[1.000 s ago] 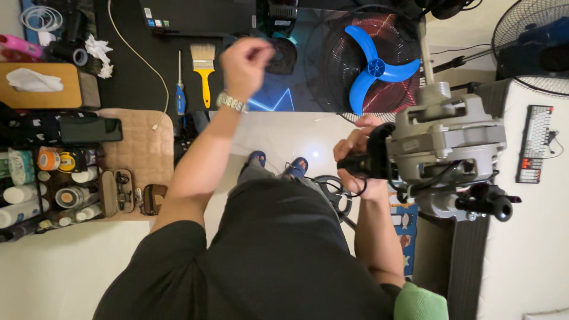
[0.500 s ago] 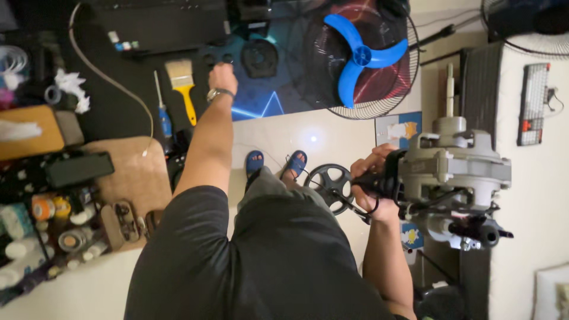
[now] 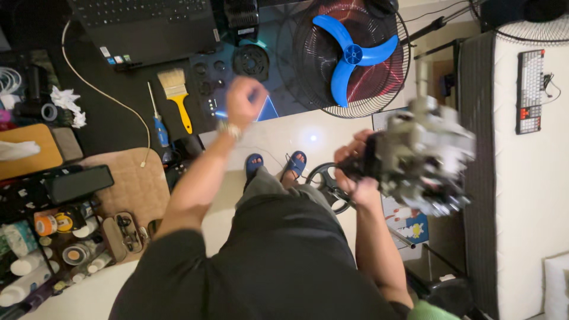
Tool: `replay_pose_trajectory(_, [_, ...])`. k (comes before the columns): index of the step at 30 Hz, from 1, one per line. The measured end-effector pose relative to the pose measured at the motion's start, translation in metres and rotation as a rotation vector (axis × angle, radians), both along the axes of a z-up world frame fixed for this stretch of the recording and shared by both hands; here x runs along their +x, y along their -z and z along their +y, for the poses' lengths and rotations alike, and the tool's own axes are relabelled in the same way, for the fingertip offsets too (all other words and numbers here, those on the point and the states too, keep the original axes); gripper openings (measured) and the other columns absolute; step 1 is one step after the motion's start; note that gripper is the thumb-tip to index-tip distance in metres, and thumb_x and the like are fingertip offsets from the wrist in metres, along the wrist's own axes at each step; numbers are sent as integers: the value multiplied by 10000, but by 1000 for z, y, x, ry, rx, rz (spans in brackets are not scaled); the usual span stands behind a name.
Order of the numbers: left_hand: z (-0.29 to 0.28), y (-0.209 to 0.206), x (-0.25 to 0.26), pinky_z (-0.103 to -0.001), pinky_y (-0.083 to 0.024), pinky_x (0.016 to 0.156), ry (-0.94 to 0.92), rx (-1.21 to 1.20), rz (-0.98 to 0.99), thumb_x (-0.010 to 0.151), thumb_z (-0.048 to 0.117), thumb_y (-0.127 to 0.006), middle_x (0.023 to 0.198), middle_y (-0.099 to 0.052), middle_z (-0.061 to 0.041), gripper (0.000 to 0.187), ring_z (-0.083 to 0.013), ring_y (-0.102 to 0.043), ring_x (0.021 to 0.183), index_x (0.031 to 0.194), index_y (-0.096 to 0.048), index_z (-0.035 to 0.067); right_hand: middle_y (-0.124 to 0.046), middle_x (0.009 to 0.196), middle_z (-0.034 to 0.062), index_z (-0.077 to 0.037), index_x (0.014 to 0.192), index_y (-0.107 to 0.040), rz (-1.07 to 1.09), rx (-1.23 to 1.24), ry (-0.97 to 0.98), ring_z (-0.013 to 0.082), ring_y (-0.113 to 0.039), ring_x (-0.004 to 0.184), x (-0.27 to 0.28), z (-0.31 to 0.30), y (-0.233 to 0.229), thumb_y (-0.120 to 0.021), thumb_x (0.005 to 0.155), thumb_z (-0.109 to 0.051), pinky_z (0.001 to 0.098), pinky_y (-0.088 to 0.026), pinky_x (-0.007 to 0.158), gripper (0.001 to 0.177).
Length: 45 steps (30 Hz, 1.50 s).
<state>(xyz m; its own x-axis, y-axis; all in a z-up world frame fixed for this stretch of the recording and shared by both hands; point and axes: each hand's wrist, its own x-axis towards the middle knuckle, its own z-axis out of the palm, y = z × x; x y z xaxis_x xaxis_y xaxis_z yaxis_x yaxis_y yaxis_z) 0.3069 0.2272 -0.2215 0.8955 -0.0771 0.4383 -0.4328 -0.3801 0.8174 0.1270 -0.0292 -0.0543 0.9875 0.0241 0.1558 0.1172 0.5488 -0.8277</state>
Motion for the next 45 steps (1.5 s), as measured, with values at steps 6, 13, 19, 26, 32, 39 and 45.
replay_pose_trajectory(6, [-19,-145,-101,-416,-434,1171,558,-205,178,775,218,-865,1443,-578,-174,775,-328,-565,1363,1446,-523,38,-606,999,-1,-108,1227,-562,84,-884,148,139,-600,894,11,28,54,-789,788,-78,347,-518,769,496])
replay_pose_trajectory(13, [-2,-96,-104,-375,-402,1219,628,-550,387,811,298,-883,1503,-519,-114,900,-229,-509,1419,1534,-397,71,-615,845,86,26,1004,-584,73,-548,36,155,-558,691,45,72,89,-841,913,67,275,-481,636,276])
replay_pose_trajectory(19, [17,48,-149,-443,-514,878,765,76,546,836,264,-829,1089,-739,-12,367,-188,-654,896,1161,-709,144,-605,934,26,-34,1410,-416,-118,-128,-29,151,-617,790,90,90,21,-824,773,27,279,-507,716,758])
replay_pose_trajectory(26, [58,135,-187,-296,-470,641,239,27,742,991,239,-712,767,-653,-32,168,-96,-577,666,982,-704,72,-577,923,33,-32,1401,-406,-174,-267,41,142,-600,734,117,64,-30,-790,829,43,258,-492,661,693])
replay_pose_trajectory(32, [52,-63,-163,-212,-391,753,272,-740,385,924,157,-665,982,-486,47,429,-54,-434,834,1323,-542,57,-558,957,18,-31,1384,-404,-231,-318,69,124,-580,724,120,55,-29,-773,830,34,271,-518,676,669])
replay_pose_trajectory(39, [-7,-225,-110,-383,-457,1100,198,-265,12,861,211,-876,1373,-421,-179,872,-290,-474,1288,1526,-354,-4,-565,953,17,-38,1398,-401,-211,-252,11,126,-592,768,118,68,-15,-775,826,33,283,-527,726,686])
replay_pose_trajectory(45, [-40,-252,-89,-468,-437,1033,67,45,-142,603,409,-973,1320,-508,-248,1069,-402,-477,1210,1397,-418,-43,-582,1118,20,-37,1406,-435,-211,-218,79,143,-600,986,121,67,35,-874,759,-23,283,-525,869,782])
